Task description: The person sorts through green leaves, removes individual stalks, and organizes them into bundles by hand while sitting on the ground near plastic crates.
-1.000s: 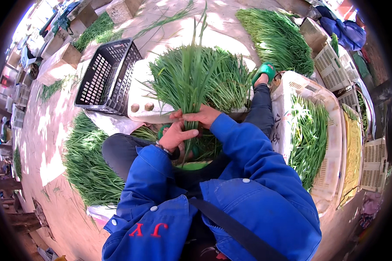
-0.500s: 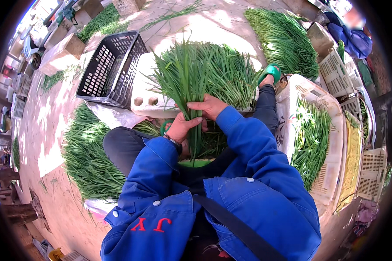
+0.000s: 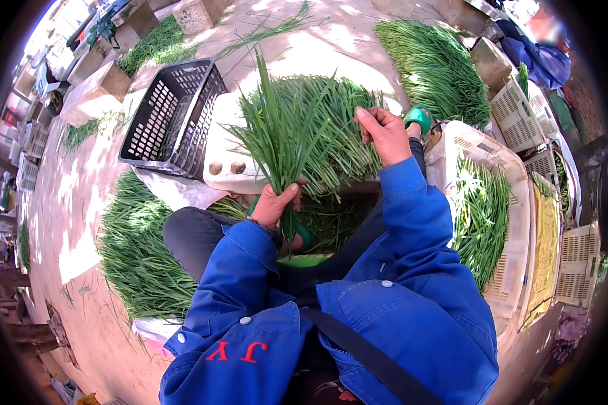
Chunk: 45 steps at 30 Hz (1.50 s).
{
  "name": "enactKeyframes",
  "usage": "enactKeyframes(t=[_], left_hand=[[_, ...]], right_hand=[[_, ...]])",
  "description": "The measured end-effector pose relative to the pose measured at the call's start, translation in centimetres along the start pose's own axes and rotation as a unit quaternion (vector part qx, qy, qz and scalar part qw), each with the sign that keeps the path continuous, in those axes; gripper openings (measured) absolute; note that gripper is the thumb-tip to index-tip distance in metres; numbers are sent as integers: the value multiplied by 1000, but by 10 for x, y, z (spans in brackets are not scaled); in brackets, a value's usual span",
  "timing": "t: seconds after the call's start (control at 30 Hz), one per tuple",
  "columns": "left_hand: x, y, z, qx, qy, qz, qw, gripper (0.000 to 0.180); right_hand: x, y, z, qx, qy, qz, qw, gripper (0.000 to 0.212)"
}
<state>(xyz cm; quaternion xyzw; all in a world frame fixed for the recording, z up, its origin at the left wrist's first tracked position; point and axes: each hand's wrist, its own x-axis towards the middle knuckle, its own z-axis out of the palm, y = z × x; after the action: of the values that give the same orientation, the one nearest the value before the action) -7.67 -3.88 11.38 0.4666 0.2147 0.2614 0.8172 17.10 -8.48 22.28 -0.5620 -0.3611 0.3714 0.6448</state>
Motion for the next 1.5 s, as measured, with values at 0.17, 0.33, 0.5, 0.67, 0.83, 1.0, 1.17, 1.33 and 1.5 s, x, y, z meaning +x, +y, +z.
enactKeyframes(t=[0.17,0.33,0.5,0.67,0.83,1.0,1.17,1.33,1.5], left_hand=[[-3,2,3,11,1,-9,1000,24],[-3,1,5,28,-4,-12,1000,24],[-4,-2,1,32,-5,-9,999,25],[-3,-4,1,53,2,-15,999,25],[4,-15,-3,66,45,-18,997,23],[9,-27,-8,135,105,-2,985,21],[12,-29,-2,205,133,35,969,18],[15,-25,16,217,104,57,969,18],[25,-26,19,243,69,119,960,23]], right_hand=[[-1,4,-7,-113,-65,-99,987,22],[8,11,-2,-246,-153,-167,942,28],[27,18,-13,-469,-228,-242,818,27],[24,33,-17,-499,-204,-265,799,14],[21,52,-22,-515,-32,-225,827,10],[-10,47,-38,-345,-260,-71,899,16],[-40,-29,5,-185,-283,-83,937,13],[-22,-76,55,-249,-255,-203,912,11],[-8,-62,56,-328,-196,-248,890,18]])
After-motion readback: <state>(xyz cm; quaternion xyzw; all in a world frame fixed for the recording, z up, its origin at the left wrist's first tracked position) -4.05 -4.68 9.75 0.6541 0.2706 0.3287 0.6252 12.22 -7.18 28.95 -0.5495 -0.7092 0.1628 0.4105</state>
